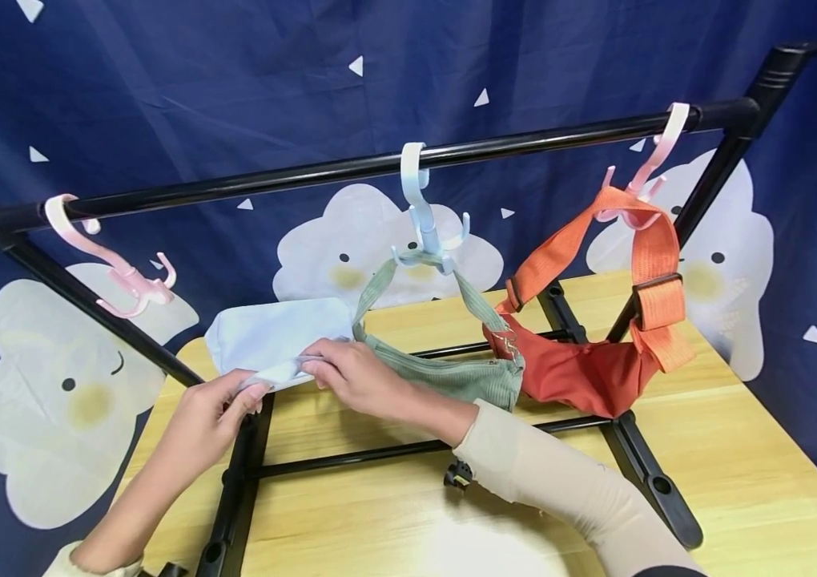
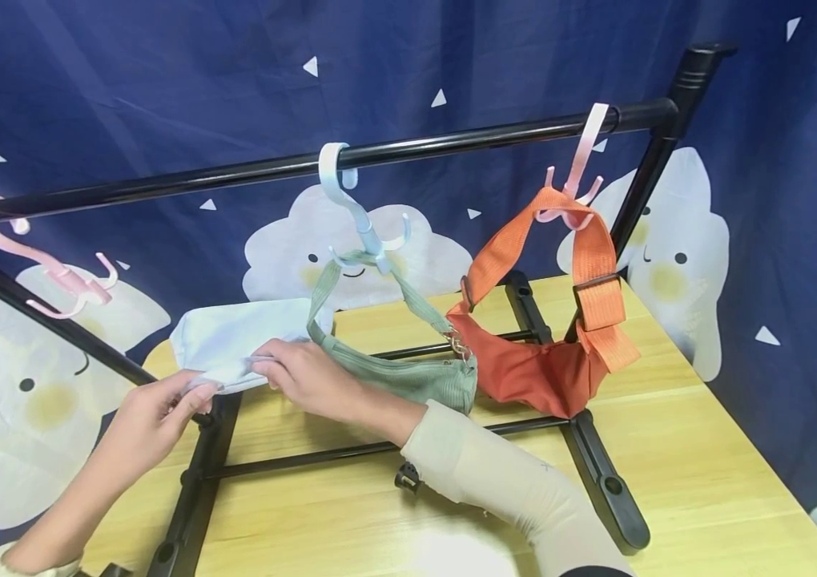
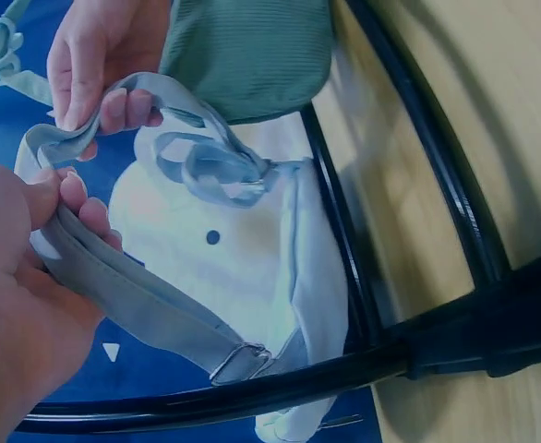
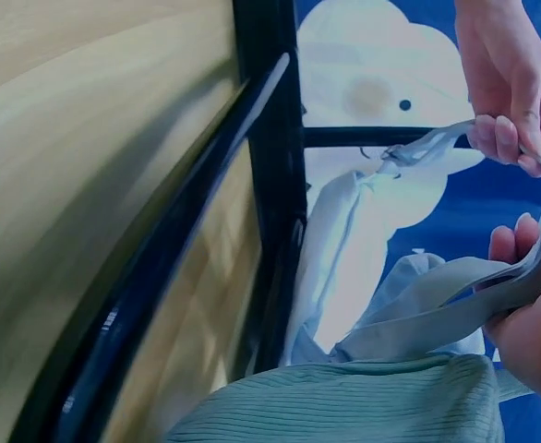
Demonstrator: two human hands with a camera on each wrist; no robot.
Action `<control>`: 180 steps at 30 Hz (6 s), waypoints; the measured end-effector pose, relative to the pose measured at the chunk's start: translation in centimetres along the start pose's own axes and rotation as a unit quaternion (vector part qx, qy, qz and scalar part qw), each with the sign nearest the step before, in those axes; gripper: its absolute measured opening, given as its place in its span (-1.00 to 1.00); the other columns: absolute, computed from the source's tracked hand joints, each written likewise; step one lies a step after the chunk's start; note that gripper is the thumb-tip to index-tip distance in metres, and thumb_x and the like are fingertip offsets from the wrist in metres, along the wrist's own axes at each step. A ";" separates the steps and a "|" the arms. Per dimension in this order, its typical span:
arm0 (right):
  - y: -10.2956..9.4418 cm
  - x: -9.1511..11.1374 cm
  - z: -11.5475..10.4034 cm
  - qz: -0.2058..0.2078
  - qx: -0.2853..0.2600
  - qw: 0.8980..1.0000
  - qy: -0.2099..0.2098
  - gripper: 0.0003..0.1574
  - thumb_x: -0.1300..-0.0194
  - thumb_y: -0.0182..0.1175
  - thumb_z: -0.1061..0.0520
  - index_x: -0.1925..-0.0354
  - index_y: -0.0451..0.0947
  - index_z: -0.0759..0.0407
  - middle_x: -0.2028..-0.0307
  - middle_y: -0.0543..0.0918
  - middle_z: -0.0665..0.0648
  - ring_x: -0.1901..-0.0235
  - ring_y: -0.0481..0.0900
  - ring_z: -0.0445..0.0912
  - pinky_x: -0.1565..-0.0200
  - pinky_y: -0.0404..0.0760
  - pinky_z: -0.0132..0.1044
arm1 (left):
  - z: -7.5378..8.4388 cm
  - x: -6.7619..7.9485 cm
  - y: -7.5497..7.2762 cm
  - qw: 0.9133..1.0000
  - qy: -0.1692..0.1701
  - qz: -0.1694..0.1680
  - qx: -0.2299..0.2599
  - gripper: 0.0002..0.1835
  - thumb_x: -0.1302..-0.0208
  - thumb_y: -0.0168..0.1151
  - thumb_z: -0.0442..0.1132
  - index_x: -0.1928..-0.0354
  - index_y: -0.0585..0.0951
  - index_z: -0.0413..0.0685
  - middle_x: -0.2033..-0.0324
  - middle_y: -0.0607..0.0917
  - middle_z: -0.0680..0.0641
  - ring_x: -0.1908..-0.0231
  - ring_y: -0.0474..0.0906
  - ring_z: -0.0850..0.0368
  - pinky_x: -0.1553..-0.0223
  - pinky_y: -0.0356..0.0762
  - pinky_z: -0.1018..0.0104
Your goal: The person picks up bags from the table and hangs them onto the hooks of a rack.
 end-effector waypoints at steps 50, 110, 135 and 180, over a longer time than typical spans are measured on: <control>-2.9 -2.8 -4.6 0.027 -0.047 0.998 0.029 -0.70 -0.63 0.03 0.02 -0.12 0.57 0.13 0.13 0.69 0.03 0.18 0.57 -0.17 0.10 0.50 -0.49 | 3.8 -1.4 -5.2 0.978 -0.096 0.076 0.167 -0.92 -0.41 0.23 -0.49 0.27 0.66 -0.24 0.55 0.64 0.28 0.50 0.56 0.32 0.33 0.55 0.62; -7.3 -7.0 -11.4 0.022 -0.071 0.996 -0.054 -0.79 -0.64 0.01 0.10 -0.06 0.53 0.12 0.50 0.39 -0.01 0.57 0.34 -0.16 0.38 0.34 -0.44 | 9.1 -2.5 -13.7 0.976 0.031 0.195 -0.091 -0.80 -0.30 0.40 -0.42 0.07 0.74 -0.37 0.49 0.71 -0.21 0.51 0.27 0.71 0.42 0.28 0.82; -7.2 -10.1 -12.9 0.032 0.016 0.997 -0.070 -0.74 -0.65 -0.03 0.12 -0.11 0.52 0.17 0.28 0.55 0.03 0.50 0.32 -0.17 0.37 0.29 -0.45 | 7.3 -4.0 -15.7 0.950 0.064 0.238 -0.191 -0.67 -0.48 0.25 -0.19 0.08 0.72 -0.42 0.55 0.59 -0.31 0.41 0.04 0.75 0.34 0.00 0.79; -5.3 -13.4 -11.7 -0.063 0.133 0.989 -0.031 -0.58 -0.67 -0.09 0.03 -0.32 0.48 0.10 -0.13 0.66 -0.05 0.14 0.52 -0.23 0.05 0.41 -0.53 | 1.1 -4.6 -16.2 0.966 -0.003 0.189 -0.175 -0.77 -0.39 0.34 -0.31 0.13 0.69 -0.43 0.54 0.65 -0.36 0.57 0.04 0.73 0.56 0.05 0.68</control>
Point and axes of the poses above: each hand's wrist, its own x-axis away from the middle knuckle, its own y-axis out of the palm, z = x × y, the point moved 3 cm from there along -x, towards the middle knuckle
